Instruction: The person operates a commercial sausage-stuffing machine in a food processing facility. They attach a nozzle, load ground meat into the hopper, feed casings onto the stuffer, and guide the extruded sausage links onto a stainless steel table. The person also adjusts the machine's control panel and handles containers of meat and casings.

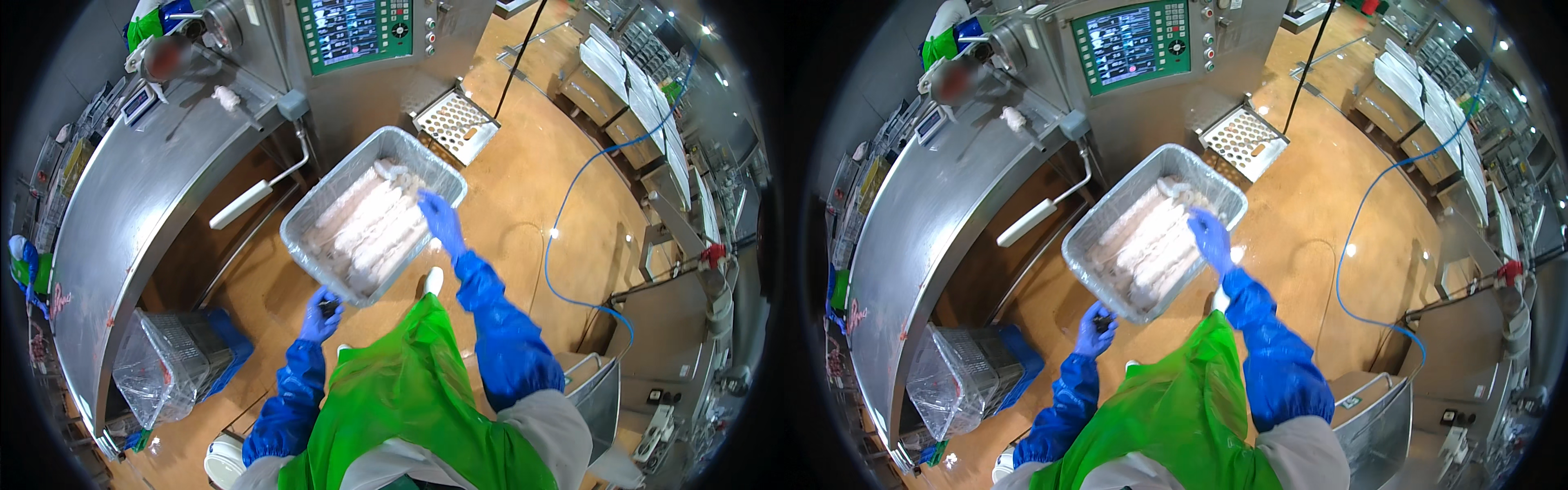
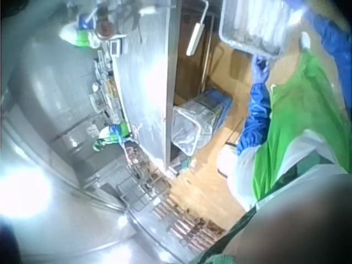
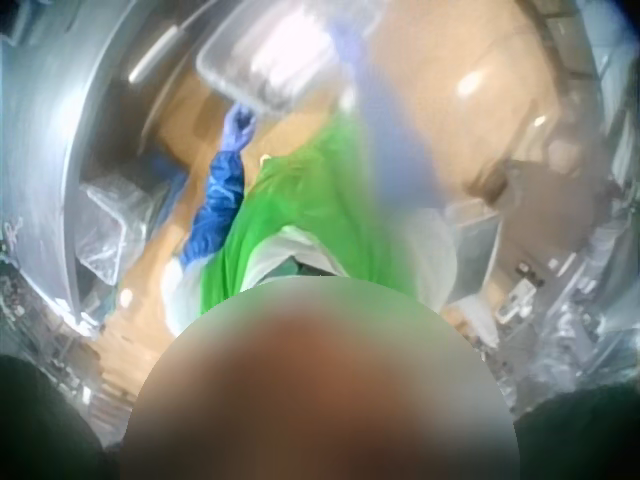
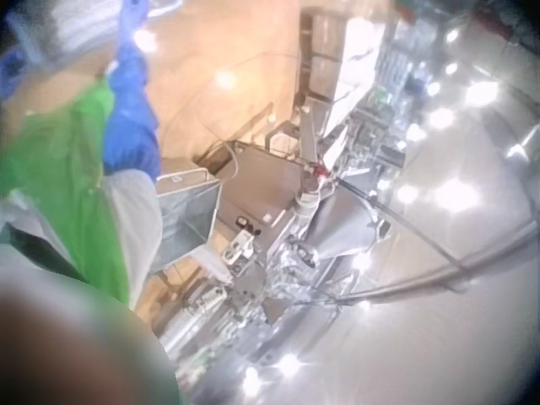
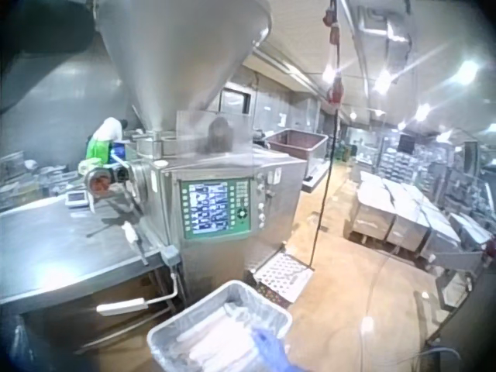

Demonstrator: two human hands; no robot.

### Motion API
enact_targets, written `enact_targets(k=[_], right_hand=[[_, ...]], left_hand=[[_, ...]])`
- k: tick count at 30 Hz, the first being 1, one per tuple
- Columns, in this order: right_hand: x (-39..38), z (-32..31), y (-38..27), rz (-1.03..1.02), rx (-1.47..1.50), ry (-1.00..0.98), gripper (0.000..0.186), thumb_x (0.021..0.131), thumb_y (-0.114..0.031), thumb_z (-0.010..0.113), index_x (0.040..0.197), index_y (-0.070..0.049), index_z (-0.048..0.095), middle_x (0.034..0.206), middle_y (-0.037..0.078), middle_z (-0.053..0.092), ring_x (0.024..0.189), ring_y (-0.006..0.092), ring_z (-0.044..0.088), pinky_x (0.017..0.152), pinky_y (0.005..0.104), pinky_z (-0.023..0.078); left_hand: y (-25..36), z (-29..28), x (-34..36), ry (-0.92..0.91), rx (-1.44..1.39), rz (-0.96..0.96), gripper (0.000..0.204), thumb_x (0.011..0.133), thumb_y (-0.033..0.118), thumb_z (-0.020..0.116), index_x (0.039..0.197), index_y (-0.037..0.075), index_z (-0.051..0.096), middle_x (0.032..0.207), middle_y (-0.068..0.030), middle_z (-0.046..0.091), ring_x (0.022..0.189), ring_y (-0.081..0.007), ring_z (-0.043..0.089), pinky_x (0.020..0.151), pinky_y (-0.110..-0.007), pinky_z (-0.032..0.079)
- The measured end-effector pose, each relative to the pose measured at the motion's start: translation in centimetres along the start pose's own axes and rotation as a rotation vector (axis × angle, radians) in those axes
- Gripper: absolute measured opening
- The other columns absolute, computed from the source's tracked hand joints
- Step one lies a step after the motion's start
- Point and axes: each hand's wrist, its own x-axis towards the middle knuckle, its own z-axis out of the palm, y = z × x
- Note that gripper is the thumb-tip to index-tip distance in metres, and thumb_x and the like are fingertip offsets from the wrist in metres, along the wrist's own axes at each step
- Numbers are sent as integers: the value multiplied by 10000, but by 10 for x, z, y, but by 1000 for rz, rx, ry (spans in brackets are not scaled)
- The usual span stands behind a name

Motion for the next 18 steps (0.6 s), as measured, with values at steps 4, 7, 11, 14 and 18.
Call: enact_targets(k=[4, 7, 11, 14, 18], right_hand=[[217, -47, 62, 245, 201, -63, 314, 951, -304, 583, 1093, -38, 670, 901, 43, 669, 778, 116, 608, 686, 256, 497], [357, -69, 69, 280, 80, -61, 408, 929, -449, 563, 911, -62, 692, 791, 30, 652, 663, 114, 581, 558, 248, 458], [479, -62, 99, 185, -139, -128, 547, 897, -548, 537, 723, -59, 710, 670, 82, 673, 590, 219, 634, 611, 371, 490], [531, -59, 112, 85, -500, -212, 550, 891, -544, 539, 695, -56, 699, 657, 102, 668, 623, 271, 647, 655, 408, 488], [536, -30, 112, 89, -392, -132, 566, 814, -608, 593, 703, -69, 726, 674, 141, 672, 689, 329, 652, 677, 434, 480]], left_hand=[[2, -17, 2, 45, -25, 257, 305, 991, 372, 504, 851, 118, 597, 846, -94, 611, 599, -192, 561, 319, -218, 329], [-14, 8, -5, 71, -181, 503, 310, 1001, 347, 485, 1209, 134, 573, 874, -106, 624, 641, -202, 577, 349, -220, 362], [-56, 68, 4, 51, -458, 713, 458, 998, 350, 486, 1409, 148, 464, 894, -127, 646, 707, -228, 606, 446, -236, 446], [-82, 97, 33, 133, -623, 746, 462, 977, 419, 501, 1284, 82, 574, 883, -131, 655, 735, -237, 619, 507, -246, 462], [-102, 111, 75, 8, -510, 810, 395, 953, 464, 521, 940, 90, 650, 743, -55, 614, 573, -173, 538, 432, -246, 387]])
